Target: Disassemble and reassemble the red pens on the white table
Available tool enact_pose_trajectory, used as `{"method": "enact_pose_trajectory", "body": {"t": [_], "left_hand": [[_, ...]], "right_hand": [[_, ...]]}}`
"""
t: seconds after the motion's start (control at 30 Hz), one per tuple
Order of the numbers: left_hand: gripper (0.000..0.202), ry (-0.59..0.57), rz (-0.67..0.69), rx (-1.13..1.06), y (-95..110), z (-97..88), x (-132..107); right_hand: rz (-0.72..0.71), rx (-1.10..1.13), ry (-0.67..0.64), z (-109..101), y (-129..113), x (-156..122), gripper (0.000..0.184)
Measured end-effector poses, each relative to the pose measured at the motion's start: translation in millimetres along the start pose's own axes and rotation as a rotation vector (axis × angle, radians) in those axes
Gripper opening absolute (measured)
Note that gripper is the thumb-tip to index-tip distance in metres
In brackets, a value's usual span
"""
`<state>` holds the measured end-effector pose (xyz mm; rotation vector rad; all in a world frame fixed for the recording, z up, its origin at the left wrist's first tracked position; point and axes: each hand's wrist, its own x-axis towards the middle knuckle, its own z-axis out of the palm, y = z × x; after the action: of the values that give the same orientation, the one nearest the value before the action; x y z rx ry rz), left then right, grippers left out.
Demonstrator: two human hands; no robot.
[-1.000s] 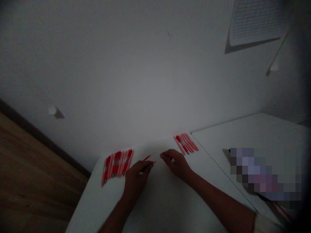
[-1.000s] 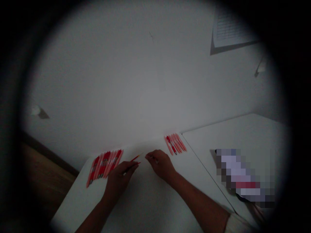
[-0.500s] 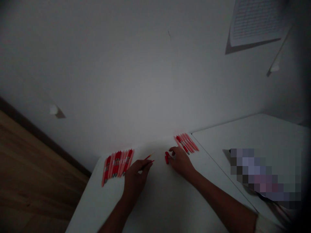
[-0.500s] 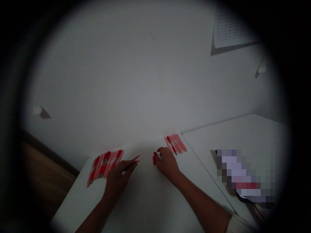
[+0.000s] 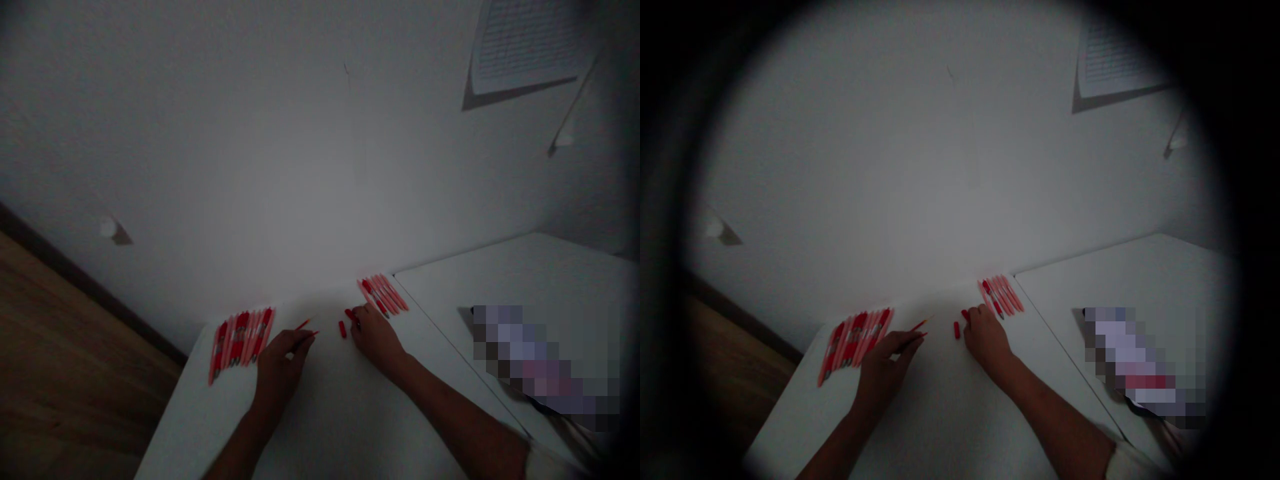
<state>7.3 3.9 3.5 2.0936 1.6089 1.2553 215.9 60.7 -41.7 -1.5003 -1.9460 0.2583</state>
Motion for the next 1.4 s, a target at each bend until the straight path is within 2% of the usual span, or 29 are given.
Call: {"method": "enact_pose_trajectory", "body": {"t": [0.07,0.13,0.27,0.33,0.43,0.53,0.67,0.87,1.03,1.4], "left_hand": [[0.016,0.004,0.010,0.008,0,0.1,0],[0.016,0.016,0.015,0.016,2,-0.2,1],[0.016,0.035,0.006,0.010,6,-1.6,1],[0.016,0.042,-0.010,-0.001,7,-2.4,2],[0.016,0.053,-0.050,-0.016,7,-3.3,1],[0.016,0.044,-0.091,-0.030,7,-3.8,1],[0.017,-0.006,-0.131,-0.061,6,-3.0,0],[0.017,-0.073,-0.154,-0.111,3,-0.5,-2],[0.016,-0.089,-0.135,-0.095,3,-0.3,0],[0.023,-0.124,-0.337,-0.259,1,1.0,-1]], "right_hand": [[0.018,0.023,0.015,-2,0,1,0.027],[0.017,0.085,0.098,-4,-2,3,0.034],[0.000,0.400,0.268,-9,-9,9,0.037],[0.060,0.692,0.229,-8,-13,11,0.032],[0.158,1.194,0.001,-2,-17,11,0.030],[0.237,1.431,-0.097,4,-19,10,0.028],[0.261,1.511,-0.148,6,-21,9,0.028],[0.252,1.512,-0.162,1,-24,8,0.028],[0.176,1.520,-0.190,-1,-27,5,0.026],[0.065,1.431,-0.206,-4,-33,1,0.025]]}}
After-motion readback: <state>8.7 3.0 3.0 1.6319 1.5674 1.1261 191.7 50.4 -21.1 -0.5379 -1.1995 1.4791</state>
